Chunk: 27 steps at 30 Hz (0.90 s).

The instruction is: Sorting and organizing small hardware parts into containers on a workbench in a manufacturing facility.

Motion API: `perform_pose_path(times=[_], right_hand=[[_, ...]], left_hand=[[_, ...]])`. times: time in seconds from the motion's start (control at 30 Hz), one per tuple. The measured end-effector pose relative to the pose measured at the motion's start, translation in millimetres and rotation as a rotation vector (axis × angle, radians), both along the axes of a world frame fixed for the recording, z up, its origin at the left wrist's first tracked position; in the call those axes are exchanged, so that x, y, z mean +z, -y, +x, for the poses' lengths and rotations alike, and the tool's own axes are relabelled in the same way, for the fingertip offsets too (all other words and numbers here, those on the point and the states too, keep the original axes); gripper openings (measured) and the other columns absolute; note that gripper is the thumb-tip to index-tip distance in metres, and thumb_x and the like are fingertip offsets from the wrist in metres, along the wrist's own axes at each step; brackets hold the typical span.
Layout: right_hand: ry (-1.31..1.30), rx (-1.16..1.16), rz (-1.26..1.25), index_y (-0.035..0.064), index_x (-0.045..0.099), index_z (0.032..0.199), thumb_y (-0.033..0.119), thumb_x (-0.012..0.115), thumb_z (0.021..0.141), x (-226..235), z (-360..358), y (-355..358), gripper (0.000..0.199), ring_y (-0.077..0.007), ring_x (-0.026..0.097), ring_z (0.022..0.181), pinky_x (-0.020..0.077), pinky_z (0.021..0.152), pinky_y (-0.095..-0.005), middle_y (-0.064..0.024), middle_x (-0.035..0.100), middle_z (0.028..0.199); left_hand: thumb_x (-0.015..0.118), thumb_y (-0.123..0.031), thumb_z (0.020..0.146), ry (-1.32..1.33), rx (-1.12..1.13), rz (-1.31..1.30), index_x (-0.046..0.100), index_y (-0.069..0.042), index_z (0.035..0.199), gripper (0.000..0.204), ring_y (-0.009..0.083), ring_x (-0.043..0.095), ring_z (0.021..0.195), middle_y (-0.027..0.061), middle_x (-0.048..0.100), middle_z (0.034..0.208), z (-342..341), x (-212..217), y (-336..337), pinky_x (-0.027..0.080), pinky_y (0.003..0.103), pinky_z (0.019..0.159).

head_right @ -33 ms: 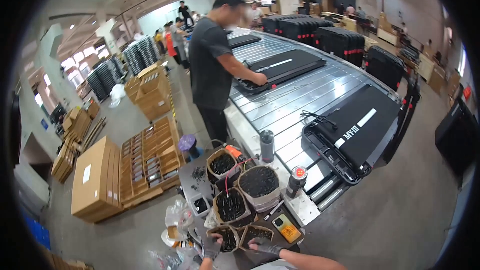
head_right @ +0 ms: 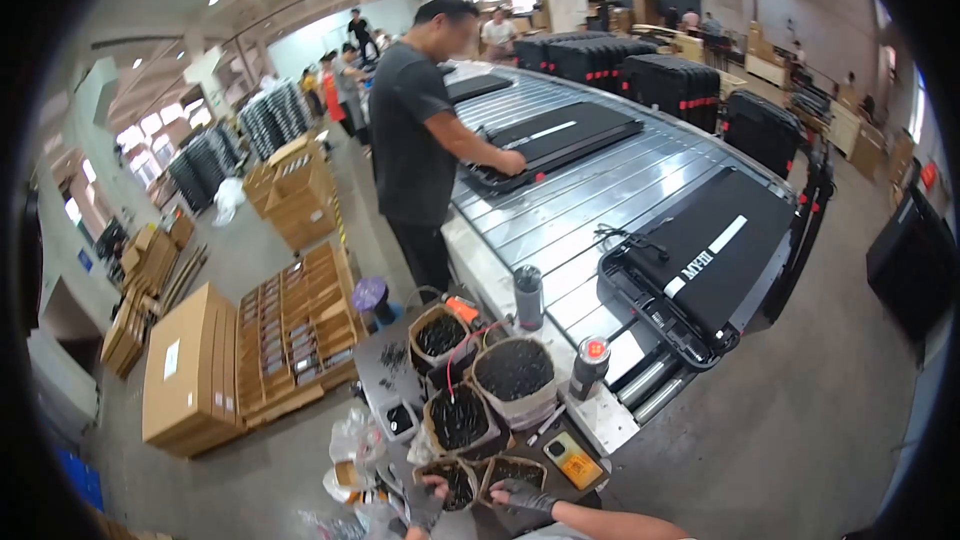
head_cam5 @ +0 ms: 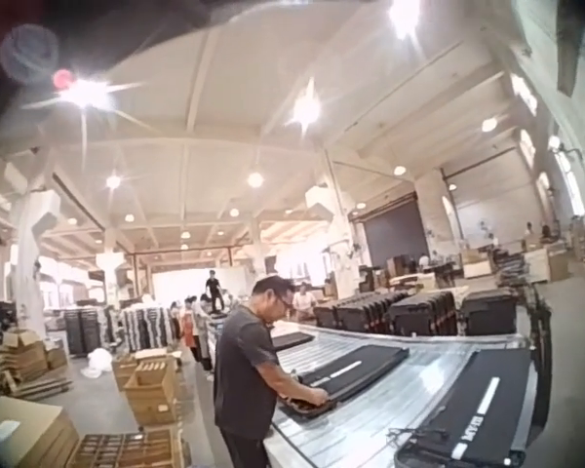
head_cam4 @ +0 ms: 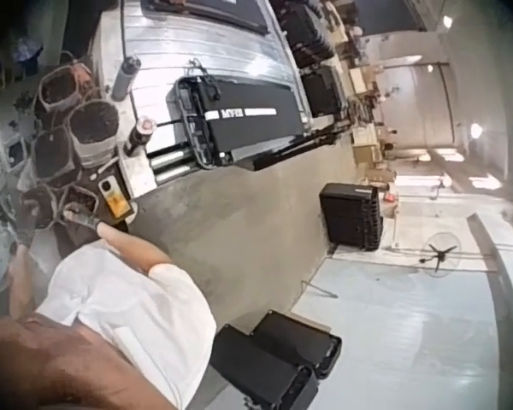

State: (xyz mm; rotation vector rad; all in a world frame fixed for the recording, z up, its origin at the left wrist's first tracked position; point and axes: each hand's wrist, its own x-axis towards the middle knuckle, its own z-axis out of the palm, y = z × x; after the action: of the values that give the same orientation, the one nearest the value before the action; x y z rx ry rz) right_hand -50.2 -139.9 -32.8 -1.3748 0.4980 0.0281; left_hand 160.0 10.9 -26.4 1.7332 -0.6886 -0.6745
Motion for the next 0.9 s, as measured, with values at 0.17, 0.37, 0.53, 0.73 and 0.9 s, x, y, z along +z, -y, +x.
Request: perform_pose_path(times=[0.17,0.37,0.53,0.73,0.9], right_hand=[[0.001,0.03,0.175,0.0018,0.055,0.117,0.036,0.054,0.094,35,41,-18,0.041,-0.0137,0.054,0.1,0.0427,0.089,-0.0293,-0.0058,0.059,0.107],[0.059,-0.022,0.211,0.0027,0.058,0.103,0.028,0.062,0.09,48,46,-6,0.029,-0.013,0.053,0.099,0.0432,0.086,-0.0277,-0.0053,0.06,0.099],[0.23,-0.26,-0.07,0.0094,0.056,0.084,0.014,0.072,0.077,18,29,-12,0.018,-0.0132,0.056,0.077,0.0463,0.069,-0.0293,-0.0026,0.058,0.08],[0.338,-0.059,0.115,0.0068,0.057,0.098,0.017,0.064,0.088,34,12,4,0.016,-0.0166,0.051,0.103,0.0426,0.087,-0.034,-0.008,0.058,0.108],[0.226,-0.126,-0.193,0.0028,0.058,0.093,0.025,0.059,0.09,60,16,20,0.023,-0.0129,0.054,0.089,0.0443,0.081,-0.0301,-0.0028,0.059,0.091]], left_hand=[[0.064,-0.013,0.084,-0.298,0.044,-0.171,0.061,-0.004,0.095,0.015,0.0148,0.059,0.08,0.0036,0.062,0.088,-6,6,11,0.049,0.029,0.074],[0.068,-0.019,0.083,-0.63,0.199,-0.162,0.063,-0.002,0.097,0.022,0.016,0.059,0.075,0.0074,0.064,0.089,-63,77,4,0.051,0.03,0.069],[0.065,-0.012,0.086,-0.494,0.115,-0.088,0.06,-0.003,0.1,0.018,0.0193,0.063,0.07,0.0081,0.063,0.08,-65,74,17,0.054,0.035,0.061],[0.064,-0.01,0.087,-0.326,-0.048,-0.136,0.059,-0.002,0.1,0.016,0.0178,0.062,0.064,0.008,0.063,0.079,-82,101,26,0.053,0.034,0.06],[0.065,-0.011,0.083,-0.316,0.011,-0.066,0.06,-0.008,0.094,0.013,0.0174,0.061,0.084,0.0032,0.063,0.088,-75,87,43,0.048,0.029,0.075]])
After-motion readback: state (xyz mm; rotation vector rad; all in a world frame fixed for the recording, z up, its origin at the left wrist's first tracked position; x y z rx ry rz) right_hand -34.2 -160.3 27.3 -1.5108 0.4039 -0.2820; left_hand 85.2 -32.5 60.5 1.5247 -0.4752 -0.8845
